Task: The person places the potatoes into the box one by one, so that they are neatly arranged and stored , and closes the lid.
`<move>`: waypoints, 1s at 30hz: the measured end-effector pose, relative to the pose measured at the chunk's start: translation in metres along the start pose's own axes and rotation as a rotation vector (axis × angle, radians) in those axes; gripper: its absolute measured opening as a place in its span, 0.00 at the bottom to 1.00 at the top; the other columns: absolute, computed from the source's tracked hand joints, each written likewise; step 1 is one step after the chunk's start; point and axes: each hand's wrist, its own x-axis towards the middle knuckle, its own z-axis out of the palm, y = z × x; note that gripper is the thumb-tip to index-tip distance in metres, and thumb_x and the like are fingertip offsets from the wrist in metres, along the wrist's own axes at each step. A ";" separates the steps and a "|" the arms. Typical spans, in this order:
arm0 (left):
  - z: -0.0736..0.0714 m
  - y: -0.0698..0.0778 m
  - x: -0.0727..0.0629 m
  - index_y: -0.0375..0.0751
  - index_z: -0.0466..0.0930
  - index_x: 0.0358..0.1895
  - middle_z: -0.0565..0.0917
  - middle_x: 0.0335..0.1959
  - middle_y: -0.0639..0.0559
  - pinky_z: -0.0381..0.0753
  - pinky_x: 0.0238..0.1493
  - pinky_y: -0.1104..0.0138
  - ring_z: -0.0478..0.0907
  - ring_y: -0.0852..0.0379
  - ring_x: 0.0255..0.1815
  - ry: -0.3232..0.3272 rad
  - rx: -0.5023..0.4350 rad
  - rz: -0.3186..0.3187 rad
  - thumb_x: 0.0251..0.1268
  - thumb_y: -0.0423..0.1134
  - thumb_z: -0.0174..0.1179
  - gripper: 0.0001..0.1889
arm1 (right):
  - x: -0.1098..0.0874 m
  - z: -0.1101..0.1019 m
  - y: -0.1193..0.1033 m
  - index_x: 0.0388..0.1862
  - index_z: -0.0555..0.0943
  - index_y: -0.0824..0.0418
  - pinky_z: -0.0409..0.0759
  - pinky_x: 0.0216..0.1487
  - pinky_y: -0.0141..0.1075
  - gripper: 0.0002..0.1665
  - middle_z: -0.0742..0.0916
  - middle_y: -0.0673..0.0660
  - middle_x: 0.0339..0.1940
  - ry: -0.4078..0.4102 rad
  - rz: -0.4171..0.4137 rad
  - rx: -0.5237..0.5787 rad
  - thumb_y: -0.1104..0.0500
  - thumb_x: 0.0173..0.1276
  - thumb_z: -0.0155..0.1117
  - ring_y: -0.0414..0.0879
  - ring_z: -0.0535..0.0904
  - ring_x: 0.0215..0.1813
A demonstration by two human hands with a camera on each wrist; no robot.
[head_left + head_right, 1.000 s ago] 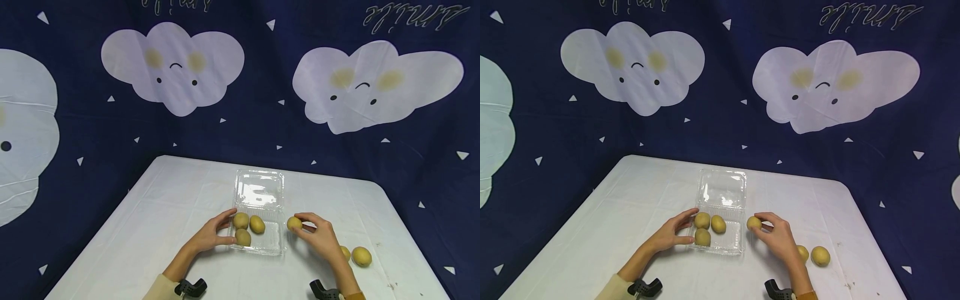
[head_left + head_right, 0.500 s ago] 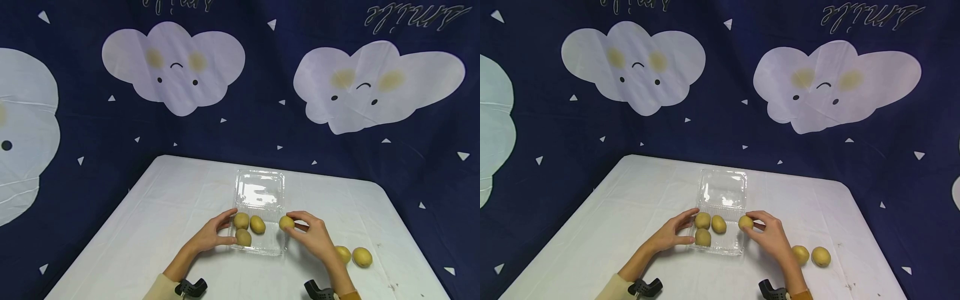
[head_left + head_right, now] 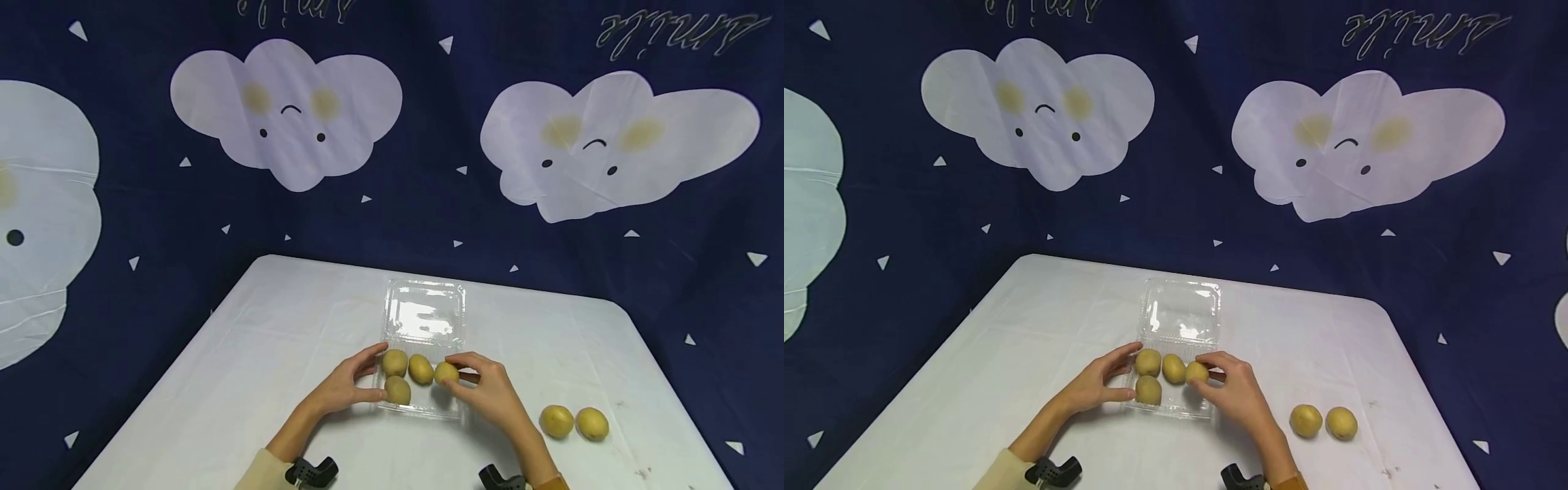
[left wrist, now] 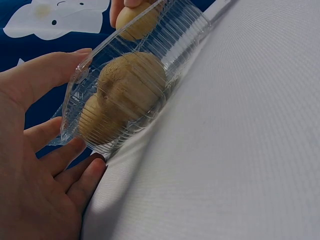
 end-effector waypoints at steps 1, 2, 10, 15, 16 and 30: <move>0.000 -0.001 0.000 0.48 0.55 0.73 0.60 0.74 0.50 0.67 0.72 0.56 0.65 0.46 0.70 0.001 0.004 0.002 0.50 0.40 0.71 0.46 | 0.000 0.002 0.000 0.47 0.83 0.58 0.87 0.47 0.30 0.23 0.86 0.48 0.46 -0.005 -0.011 -0.004 0.55 0.52 0.75 0.41 0.83 0.48; 0.000 0.000 0.000 0.48 0.55 0.73 0.60 0.74 0.50 0.67 0.72 0.55 0.65 0.45 0.70 0.000 0.003 0.002 0.51 0.39 0.71 0.46 | 0.000 0.004 -0.001 0.47 0.83 0.59 0.87 0.47 0.30 0.22 0.86 0.48 0.46 -0.010 -0.023 -0.010 0.55 0.52 0.75 0.41 0.83 0.48; -0.003 0.024 -0.005 0.43 0.55 0.73 0.59 0.74 0.45 0.65 0.73 0.52 0.64 0.42 0.71 -0.016 -0.024 -0.012 0.50 0.37 0.71 0.46 | 0.001 0.019 -0.008 0.46 0.83 0.56 0.87 0.44 0.27 0.21 0.86 0.46 0.43 -0.067 -0.048 -0.069 0.55 0.52 0.75 0.40 0.84 0.43; -0.005 0.031 -0.008 0.42 0.55 0.73 0.59 0.74 0.43 0.65 0.72 0.52 0.63 0.42 0.71 -0.025 -0.028 -0.003 0.51 0.37 0.70 0.45 | 0.003 0.029 -0.012 0.43 0.83 0.55 0.86 0.40 0.25 0.19 0.86 0.46 0.41 -0.132 -0.070 -0.184 0.51 0.52 0.74 0.38 0.82 0.41; -0.005 0.031 -0.008 0.42 0.55 0.73 0.59 0.74 0.43 0.65 0.72 0.52 0.63 0.42 0.71 -0.025 -0.029 -0.002 0.51 0.37 0.70 0.45 | 0.003 0.030 -0.012 0.43 0.83 0.55 0.86 0.39 0.24 0.19 0.86 0.46 0.40 -0.145 -0.078 -0.206 0.50 0.52 0.74 0.37 0.82 0.41; -0.004 0.029 -0.007 0.40 0.54 0.73 0.59 0.74 0.43 0.65 0.73 0.51 0.63 0.41 0.71 -0.024 -0.031 -0.001 0.51 0.37 0.70 0.46 | 0.011 0.034 -0.017 0.38 0.83 0.51 0.83 0.37 0.25 0.17 0.84 0.42 0.33 -0.266 -0.060 -0.283 0.44 0.53 0.72 0.33 0.80 0.36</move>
